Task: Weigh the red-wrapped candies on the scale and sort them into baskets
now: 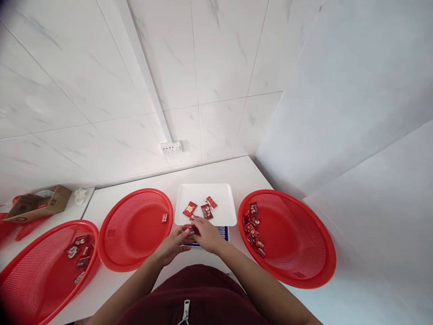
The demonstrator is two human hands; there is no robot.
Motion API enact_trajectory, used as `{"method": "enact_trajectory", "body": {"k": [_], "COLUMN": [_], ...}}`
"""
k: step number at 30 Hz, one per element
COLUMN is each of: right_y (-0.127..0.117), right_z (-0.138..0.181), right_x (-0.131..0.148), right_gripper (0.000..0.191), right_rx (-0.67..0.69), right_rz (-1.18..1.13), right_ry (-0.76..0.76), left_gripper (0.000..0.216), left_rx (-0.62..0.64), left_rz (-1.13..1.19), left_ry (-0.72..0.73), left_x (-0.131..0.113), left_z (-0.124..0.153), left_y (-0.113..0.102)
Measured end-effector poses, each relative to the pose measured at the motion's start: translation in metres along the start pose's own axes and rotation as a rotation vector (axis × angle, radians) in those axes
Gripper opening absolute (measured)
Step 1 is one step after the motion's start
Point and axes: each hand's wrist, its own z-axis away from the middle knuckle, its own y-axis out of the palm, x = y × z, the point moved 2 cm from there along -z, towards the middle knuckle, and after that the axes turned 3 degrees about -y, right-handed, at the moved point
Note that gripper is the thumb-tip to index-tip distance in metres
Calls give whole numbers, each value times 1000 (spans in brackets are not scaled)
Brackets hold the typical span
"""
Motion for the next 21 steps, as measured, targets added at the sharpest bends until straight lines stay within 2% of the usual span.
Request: {"method": "enact_trajectory", "body": {"k": [3,7,10,13,16,21], "right_y": [10,15,24,35,39,32], "right_z": [-5,-13,-19,-20,-16,-9], "right_x": [7,-15,-33,-43,-48,-54], "right_gripper": [30,40,41,43,43,29], "right_rx": [85,58,101,179,192,61], "right_rz": [-30,139,372,494,551,595], "right_ry": [-72,-6,3,5,22,70], "left_gripper": [25,5,7,16,32,38], "left_rx": [-102,-329,-449,-533,-532,-373], "left_rz": [104,430,579,586,533,386], "left_ry": [61,90,111,152,150,42], "left_x": [-2,-12,-21,-24,-21,-7], "left_z": [-2,2,10,18,19,11], "left_y": [-10,-37,-56,-65,-63,-47]}}
